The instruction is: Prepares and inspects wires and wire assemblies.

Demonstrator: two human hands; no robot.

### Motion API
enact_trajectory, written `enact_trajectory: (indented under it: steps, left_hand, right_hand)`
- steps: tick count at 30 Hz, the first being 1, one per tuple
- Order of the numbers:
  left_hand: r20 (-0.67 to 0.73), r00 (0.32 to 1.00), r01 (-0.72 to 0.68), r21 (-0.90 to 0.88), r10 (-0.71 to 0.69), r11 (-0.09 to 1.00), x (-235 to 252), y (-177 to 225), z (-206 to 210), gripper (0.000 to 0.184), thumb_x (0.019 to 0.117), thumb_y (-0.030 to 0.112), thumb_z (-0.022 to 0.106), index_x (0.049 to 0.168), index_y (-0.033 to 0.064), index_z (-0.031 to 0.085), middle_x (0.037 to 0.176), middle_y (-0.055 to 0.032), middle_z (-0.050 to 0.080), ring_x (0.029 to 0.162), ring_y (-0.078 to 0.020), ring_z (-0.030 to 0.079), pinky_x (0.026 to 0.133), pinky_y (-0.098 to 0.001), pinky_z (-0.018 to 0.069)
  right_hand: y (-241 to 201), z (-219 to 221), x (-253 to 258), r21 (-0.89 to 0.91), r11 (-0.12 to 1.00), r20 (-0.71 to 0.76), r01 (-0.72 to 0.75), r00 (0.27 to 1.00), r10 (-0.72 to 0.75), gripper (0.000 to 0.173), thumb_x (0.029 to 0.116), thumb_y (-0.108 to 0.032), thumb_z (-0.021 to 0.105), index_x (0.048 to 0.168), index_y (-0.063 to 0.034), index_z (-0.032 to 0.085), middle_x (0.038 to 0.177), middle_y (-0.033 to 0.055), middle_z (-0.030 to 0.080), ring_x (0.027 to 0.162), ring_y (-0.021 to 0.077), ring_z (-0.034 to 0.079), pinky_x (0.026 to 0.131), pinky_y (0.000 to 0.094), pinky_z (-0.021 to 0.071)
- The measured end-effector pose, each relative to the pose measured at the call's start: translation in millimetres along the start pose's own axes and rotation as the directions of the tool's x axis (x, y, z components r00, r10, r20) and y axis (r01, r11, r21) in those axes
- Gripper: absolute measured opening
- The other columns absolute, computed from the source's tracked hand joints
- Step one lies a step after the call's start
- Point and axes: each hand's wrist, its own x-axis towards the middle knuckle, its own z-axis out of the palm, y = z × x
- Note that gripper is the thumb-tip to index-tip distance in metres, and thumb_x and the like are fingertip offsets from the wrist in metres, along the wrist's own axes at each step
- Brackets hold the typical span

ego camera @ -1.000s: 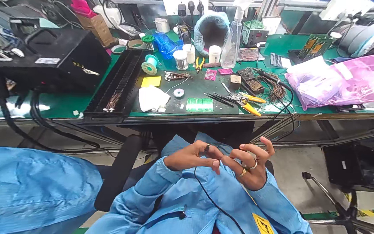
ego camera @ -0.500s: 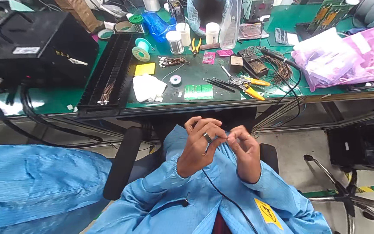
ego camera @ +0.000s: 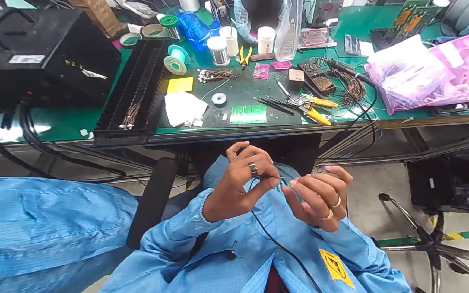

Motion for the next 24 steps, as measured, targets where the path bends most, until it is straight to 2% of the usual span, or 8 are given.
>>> enact_trajectory:
  steps: [5, 8, 9, 12, 14, 16, 20, 24]
  left_hand:
    - [-0.001, 1.0, -0.006, 0.031, 0.006, 1.0, 0.9, -0.2, 7.6, 0.015, 0.1037, 0.027, 0.06, 0.098, 0.0166, 0.07, 0.097, 0.0041, 0.071, 0.115, -0.0089, 0.06, 0.116, -0.0509, 0.0241]
    - [0.008, 0.998, -0.07, 0.092, 0.069, 0.993, 3.7, -0.7, 10.8, 0.015, 0.105, 0.027, 0.057, 0.1, 0.0173, 0.067, 0.1, 0.0022, 0.071, 0.124, -0.0135, 0.057, 0.119, -0.0535, 0.02]
    - [0.012, 0.993, -0.117, 0.165, 0.117, 0.979, 5.3, -2.1, 6.5, 0.016, 0.106, 0.028, 0.055, 0.101, 0.018, 0.066, 0.1, 0.0021, 0.071, 0.126, -0.0142, 0.056, 0.121, -0.0539, 0.0184]
    - [-0.044, 0.957, -0.243, 0.425, 0.288, 0.872, 4.3, -8.0, 13.5, 0.011, 0.105, 0.025, 0.056, 0.103, 0.0203, 0.065, 0.1, 0.0036, 0.068, 0.124, -0.0134, 0.055, 0.121, -0.0512, 0.0161]
    - [-0.071, 0.941, -0.255, 0.49, 0.33, 0.834, 6.3, -11.5, 18.3, 0.007, 0.1041, 0.025, 0.058, 0.104, 0.0212, 0.064, 0.1, 0.004, 0.067, 0.122, -0.012, 0.055, 0.121, -0.0499, 0.0151]
    - [-0.092, 0.962, -0.198, 0.416, 0.258, 0.888, 5.9, -11.2, 19.5, 0.011, 0.1054, 0.028, 0.057, 0.103, 0.0207, 0.066, 0.099, 0.0036, 0.068, 0.122, -0.011, 0.056, 0.121, -0.0508, 0.0154]
    - [-0.094, 0.99, -0.089, 0.122, 0.101, 0.988, 5.0, -10.0, 10.4, 0.018, 0.1051, 0.031, 0.058, 0.1, 0.0163, 0.068, 0.095, 0.0027, 0.07, 0.116, -0.0093, 0.061, 0.122, -0.0556, 0.0168]
    - [-0.097, 0.994, -0.057, 0.01, 0.057, 0.998, 4.7, -7.5, 12.4, 0.015, 0.1038, 0.028, 0.061, 0.099, 0.0153, 0.068, 0.091, 0.0037, 0.068, 0.109, -0.0069, 0.06, 0.121, -0.0525, 0.019]
  right_hand:
    - [1.8, 0.5, 0.8, -0.033, 0.999, 0.007, 0.03, 1.0, -0.03, 0.013, 0.0917, -0.025, 0.074, 0.1, -0.0168, 0.069, 0.089, -0.0007, 0.07, 0.091, 0.015, 0.064, 0.108, 0.0452, 0.0383]
    - [-0.7, 5.6, -0.8, 0.287, 0.915, 0.119, -0.284, 0.958, 0.26, 0.008, 0.0963, -0.025, 0.068, 0.097, -0.0168, 0.068, 0.093, -0.0016, 0.07, 0.099, 0.0127, 0.064, 0.102, 0.0364, 0.0452]
    - [-6.5, 13.1, -0.5, 0.481, 0.752, 0.2, -0.45, 0.892, 0.406, 0.008, 0.0984, -0.023, 0.066, 0.096, -0.0157, 0.068, 0.094, -0.0035, 0.07, 0.1, 0.0083, 0.064, 0.097, 0.0302, 0.0493]
    - [-22.4, 13.3, 0.0, 0.688, -0.136, 0.628, -0.713, 0.492, 0.603, 0.014, 0.0991, -0.025, 0.063, 0.095, -0.0144, 0.071, 0.088, -0.0046, 0.069, 0.083, 0.0063, 0.066, 0.079, 0.0278, 0.0572]
    - [-18.9, 7.7, 2.2, 0.614, -0.395, 0.756, -0.684, 0.365, 0.542, 0.014, 0.0983, -0.028, 0.065, 0.094, -0.0156, 0.07, 0.087, -0.0034, 0.067, 0.08, 0.009, 0.065, 0.077, 0.0304, 0.0575]
    - [-8.7, 6.1, -1.2, 0.694, -0.232, 0.672, -0.682, 0.497, 0.549, 0.014, 0.1, -0.028, 0.064, 0.1, -0.0151, 0.069, 0.093, -0.0021, 0.068, 0.085, 0.0104, 0.067, 0.079, 0.0319, 0.0584]
    - [20.3, 13.5, -8.8, 0.478, 0.803, 0.146, -0.355, 0.934, 0.326, 0.024, 0.0993, -0.03, 0.066, 0.117, -0.0147, 0.066, 0.108, -0.0001, 0.068, 0.104, 0.0111, 0.064, 0.091, 0.0298, 0.054]
    - [17.3, 7.5, -5.1, 0.11, 0.992, -0.034, -0.062, 0.997, 0.066, 0.023, 0.0911, -0.028, 0.077, 0.108, -0.0173, 0.067, 0.098, 0.0006, 0.067, 0.095, 0.0167, 0.064, 0.09, 0.0349, 0.0521]
